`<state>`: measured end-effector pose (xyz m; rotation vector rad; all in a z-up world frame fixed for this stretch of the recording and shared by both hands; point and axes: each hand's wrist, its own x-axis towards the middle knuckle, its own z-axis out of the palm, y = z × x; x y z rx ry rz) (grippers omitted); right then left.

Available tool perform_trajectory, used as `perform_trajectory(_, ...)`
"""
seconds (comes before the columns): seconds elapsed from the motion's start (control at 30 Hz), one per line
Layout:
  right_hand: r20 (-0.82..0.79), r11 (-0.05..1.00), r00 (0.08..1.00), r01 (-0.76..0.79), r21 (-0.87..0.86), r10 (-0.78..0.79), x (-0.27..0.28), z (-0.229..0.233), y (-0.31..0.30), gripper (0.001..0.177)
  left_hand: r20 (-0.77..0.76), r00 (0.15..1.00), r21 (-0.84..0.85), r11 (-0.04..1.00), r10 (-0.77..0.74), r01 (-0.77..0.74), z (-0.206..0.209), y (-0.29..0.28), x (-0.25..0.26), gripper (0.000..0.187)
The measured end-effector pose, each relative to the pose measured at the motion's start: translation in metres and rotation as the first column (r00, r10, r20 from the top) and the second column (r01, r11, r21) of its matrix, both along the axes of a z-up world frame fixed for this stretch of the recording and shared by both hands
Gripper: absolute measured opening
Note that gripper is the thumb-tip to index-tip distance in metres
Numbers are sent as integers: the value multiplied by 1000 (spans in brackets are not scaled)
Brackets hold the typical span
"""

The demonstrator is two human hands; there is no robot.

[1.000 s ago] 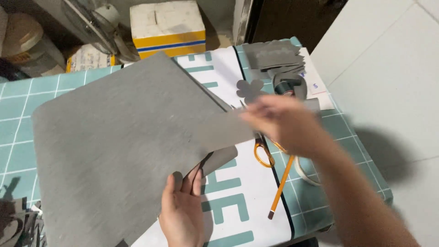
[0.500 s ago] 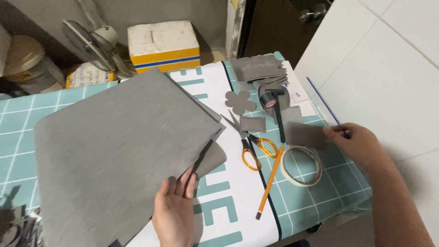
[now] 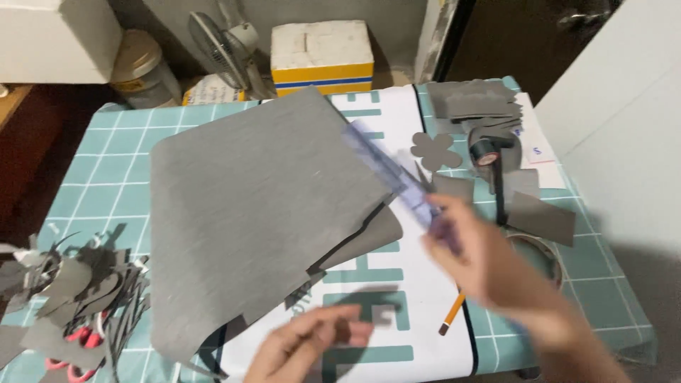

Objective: Measuring and marking a piece of grey leather using a ruler and pencil on a workshop table.

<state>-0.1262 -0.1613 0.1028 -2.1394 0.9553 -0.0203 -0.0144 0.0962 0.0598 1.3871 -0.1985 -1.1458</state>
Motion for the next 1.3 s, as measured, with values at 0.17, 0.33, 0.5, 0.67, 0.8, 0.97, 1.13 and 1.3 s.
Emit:
perform_trajectory(0.17,29,990,996,-83,-116,87,30,-27,24,59,918,390,37,994,-75,104,19,-28,54,35)
perform_trajectory(0.33,202,988,973,129,-82,-110,34,-11,21,60,708,-293,512,753,-643,-414,-76,-118,87,98)
perform_trajectory(0.5,337,979,920,175,106,-201,12,-5,10,52,617,197,188,386,-762,903,46,-74,27,64)
perform_trajectory(0.67,174,985,969,171,38,-175,10,-7,10,56,834,362,69,730,-416,680,72,-52,67,34)
perform_trajectory(0.8,116,991,990,67,117,-81,36,-21,35,63,835,-29,549,829,-549,104,15,-65,105,41)
perform_trajectory(0.97,43,993,996,-69,-91,73,81,-25,36,53,231,-84,967,238,-969,-91,0,-76,107,70)
perform_trajectory(1.13,58,981,990,-118,-152,129,97,-26,31,49,595,-331,676,679,-732,-286,-73,-53,125,78)
perform_trajectory(1.3,-58,965,988,-153,-213,144,50,-52,48,49,824,-93,524,815,-559,-248,-20,-40,132,33)
